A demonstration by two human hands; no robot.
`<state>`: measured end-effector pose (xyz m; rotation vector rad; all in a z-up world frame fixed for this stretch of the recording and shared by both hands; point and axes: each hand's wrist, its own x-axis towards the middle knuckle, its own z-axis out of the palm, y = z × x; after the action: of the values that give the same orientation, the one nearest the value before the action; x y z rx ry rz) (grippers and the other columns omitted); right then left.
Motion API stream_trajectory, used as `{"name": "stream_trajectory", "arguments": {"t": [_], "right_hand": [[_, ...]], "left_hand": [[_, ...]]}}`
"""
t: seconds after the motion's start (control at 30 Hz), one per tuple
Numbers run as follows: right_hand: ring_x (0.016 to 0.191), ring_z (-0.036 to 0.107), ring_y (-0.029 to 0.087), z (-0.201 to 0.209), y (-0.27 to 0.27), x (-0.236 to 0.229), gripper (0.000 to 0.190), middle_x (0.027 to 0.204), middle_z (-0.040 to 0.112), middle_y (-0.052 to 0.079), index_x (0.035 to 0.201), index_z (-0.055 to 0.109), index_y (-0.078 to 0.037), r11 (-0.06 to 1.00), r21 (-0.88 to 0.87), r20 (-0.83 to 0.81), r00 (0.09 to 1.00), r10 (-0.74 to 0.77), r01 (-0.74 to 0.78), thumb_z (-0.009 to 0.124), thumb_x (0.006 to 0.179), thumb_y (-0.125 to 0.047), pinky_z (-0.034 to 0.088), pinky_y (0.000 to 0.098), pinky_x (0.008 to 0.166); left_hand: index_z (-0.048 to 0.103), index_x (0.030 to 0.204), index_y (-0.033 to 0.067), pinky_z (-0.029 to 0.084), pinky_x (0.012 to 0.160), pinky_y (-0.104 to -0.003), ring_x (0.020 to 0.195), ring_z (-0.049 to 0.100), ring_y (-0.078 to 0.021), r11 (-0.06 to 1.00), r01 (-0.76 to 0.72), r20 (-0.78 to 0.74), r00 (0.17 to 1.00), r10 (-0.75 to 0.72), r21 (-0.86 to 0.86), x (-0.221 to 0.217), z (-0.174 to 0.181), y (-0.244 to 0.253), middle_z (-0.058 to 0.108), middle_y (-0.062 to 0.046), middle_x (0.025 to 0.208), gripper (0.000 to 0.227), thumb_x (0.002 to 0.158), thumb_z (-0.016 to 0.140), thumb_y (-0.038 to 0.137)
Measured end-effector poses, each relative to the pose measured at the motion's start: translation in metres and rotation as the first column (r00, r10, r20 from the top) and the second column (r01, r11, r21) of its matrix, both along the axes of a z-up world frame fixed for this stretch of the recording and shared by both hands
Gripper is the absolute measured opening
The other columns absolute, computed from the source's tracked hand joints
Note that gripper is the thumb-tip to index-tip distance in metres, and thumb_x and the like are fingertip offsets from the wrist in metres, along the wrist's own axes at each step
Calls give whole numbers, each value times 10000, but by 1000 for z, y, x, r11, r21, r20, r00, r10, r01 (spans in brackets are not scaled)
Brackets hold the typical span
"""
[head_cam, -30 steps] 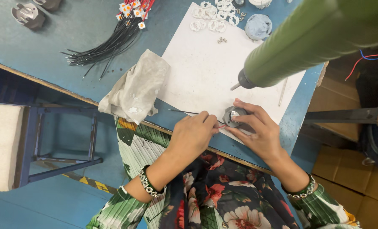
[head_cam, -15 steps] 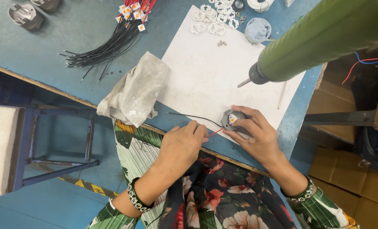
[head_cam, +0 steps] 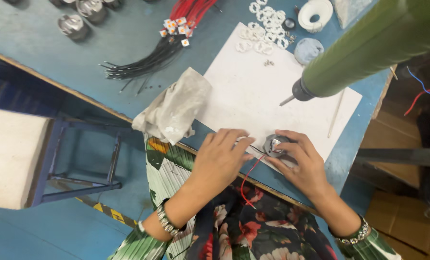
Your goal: The person assembles small electronic components by hand, inserting wires into a metal housing and using a hot glue gun to secure them. The person repeatedly handles wires, small white plastic parts, and metal housings on a workbench.
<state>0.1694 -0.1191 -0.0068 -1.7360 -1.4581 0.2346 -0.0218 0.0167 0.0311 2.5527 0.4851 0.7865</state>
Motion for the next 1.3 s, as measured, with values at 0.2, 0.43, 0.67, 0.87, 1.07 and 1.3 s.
{"name": "stream_trajectory", "arguments": {"t": [0.2, 0.43, 0.67, 0.87, 1.07, 1.3], "right_hand": [[1026, 687, 243, 6, 2, -2, 387, 1252, 621, 155, 1069, 700, -25, 996, -44, 5, 997, -75, 75, 871, 731, -105, 617, 320, 798], [1111, 674, 288, 2, 1, -2, 374, 1246, 646, 157, 965, 610, -31, 994, -11, 18, 994, -110, 111, 882, 730, -134, 577, 355, 878], [1103, 693, 232, -12, -4, 6, 341, 1224, 701, 132, 932, 610, -60, 997, -20, -137, 988, -70, 68, 863, 711, -116, 557, 345, 905], [1060, 719, 204, -29, -3, 4, 183, 1193, 720, 112, 985, 645, -38, 995, -92, -447, 892, -71, 34, 754, 838, -29, 591, 320, 900], [1131, 680, 203, -32, -3, 12, 203, 1207, 701, 131, 1102, 626, -8, 999, -7, -509, 860, -47, 50, 684, 909, -38, 549, 316, 947], [1035, 724, 195, -30, 1, 18, 180, 1078, 747, 122, 1102, 664, 1, 982, -149, -581, 793, -185, 120, 659, 941, -79, 570, 313, 927]], "left_hand": [[664, 924, 155, 399, 956, -429, 990, 600, -209, 991, 89, -144, 987, -74, 103, 17, -19, 7, 602, -8, 921, 58, 874, 637, 144], [665, 906, 131, 403, 909, -437, 913, 610, -231, 988, 106, -219, 973, -79, 115, 18, -21, 5, 616, -25, 860, 93, 902, 655, 223], [489, 1389, 71, 502, 790, -492, 920, 649, -402, 927, 141, -152, 967, -204, -347, 8, 9, -5, 578, -194, 1202, 753, 807, 773, 454], [451, 1482, 159, 570, 683, -459, 902, 698, -389, 907, 41, -206, 969, -139, -419, 16, 0, -25, 578, -156, 1282, 735, 832, 767, 294], [597, 1336, 105, 569, 713, -394, 875, 706, -304, 893, 59, -88, 990, -109, -446, 9, -1, -10, 637, -137, 1155, 596, 816, 834, 274], [608, 1381, 144, 555, 708, -285, 776, 630, -106, 685, 65, 29, 997, -65, -726, -9, 29, 103, 736, -27, 1199, 613, 836, 801, 349]]}}
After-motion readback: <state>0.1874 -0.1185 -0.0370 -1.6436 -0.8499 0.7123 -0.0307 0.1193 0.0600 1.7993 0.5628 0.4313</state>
